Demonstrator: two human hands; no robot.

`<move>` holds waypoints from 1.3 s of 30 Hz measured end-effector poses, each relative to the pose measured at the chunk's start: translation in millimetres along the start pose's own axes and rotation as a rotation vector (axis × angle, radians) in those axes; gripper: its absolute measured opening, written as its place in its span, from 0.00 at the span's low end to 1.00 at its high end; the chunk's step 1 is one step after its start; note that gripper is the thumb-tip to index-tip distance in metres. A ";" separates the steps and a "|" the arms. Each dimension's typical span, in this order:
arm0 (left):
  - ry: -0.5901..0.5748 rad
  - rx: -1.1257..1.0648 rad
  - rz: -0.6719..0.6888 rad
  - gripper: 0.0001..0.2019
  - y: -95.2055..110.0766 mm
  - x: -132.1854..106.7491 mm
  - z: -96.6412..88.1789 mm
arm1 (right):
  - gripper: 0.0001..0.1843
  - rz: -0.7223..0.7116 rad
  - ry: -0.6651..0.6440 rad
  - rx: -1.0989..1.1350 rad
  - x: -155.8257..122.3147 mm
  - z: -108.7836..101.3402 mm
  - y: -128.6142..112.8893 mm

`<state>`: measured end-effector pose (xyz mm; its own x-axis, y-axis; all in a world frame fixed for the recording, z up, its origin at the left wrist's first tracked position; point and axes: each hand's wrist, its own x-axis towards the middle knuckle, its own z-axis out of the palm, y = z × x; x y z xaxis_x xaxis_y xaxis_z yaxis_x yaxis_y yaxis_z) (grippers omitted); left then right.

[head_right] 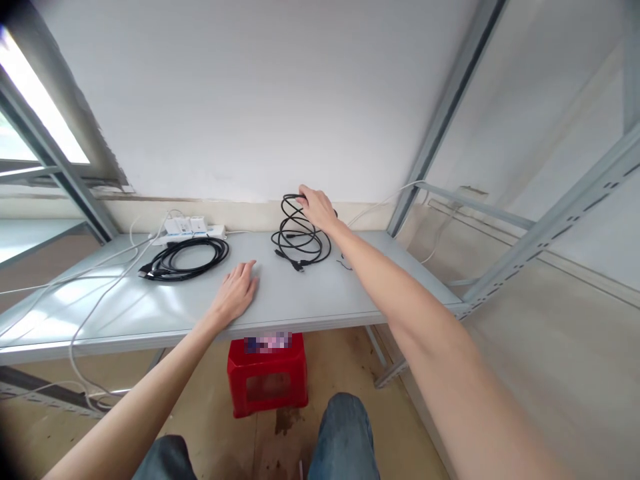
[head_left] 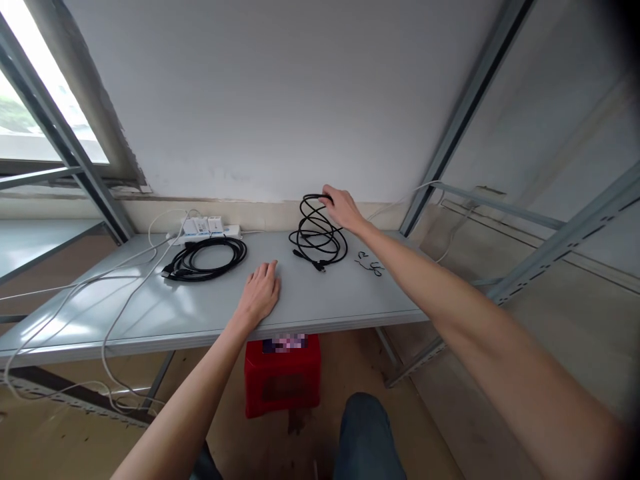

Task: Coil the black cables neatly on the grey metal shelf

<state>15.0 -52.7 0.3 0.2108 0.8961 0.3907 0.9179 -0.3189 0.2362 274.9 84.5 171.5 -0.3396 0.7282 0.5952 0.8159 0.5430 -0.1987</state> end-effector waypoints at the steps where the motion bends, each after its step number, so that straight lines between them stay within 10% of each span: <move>1: -0.005 0.002 -0.002 0.26 0.1 0.2 -0.1 | 0.09 -0.004 0.020 -0.017 2.3 -3.8 -1.2; 8: -0.005 -0.003 0.006 0.26 -2.2 1.2 2.4 | 0.11 -0.099 -0.041 -0.162 1.3 -13.3 -17.8; 21: 0.006 -0.011 0.020 0.26 -3.0 1.0 4.4 | 0.25 -0.016 -0.623 -0.051 -83.1 57.7 -30.9; 28: -0.002 -0.009 0.015 0.26 -2.8 0.6 3.7 | 0.21 0.185 -0.144 -0.201 -55.9 47.4 1.0; 34: -0.011 -0.014 0.006 0.26 -0.6 0.3 -0.1 | 0.38 0.529 -0.459 -0.114 -68.0 82.0 18.1; 39: -0.013 -0.029 0.003 0.26 0.3 0.4 -0.1 | 0.39 0.511 -0.508 -0.122 -83.5 111.0 12.1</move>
<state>15.4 -52.5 0.6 0.2181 0.8990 0.3798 0.9070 -0.3304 0.2612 261.1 76.7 32.9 -0.0534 0.9985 0.0104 0.9670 0.0543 -0.2490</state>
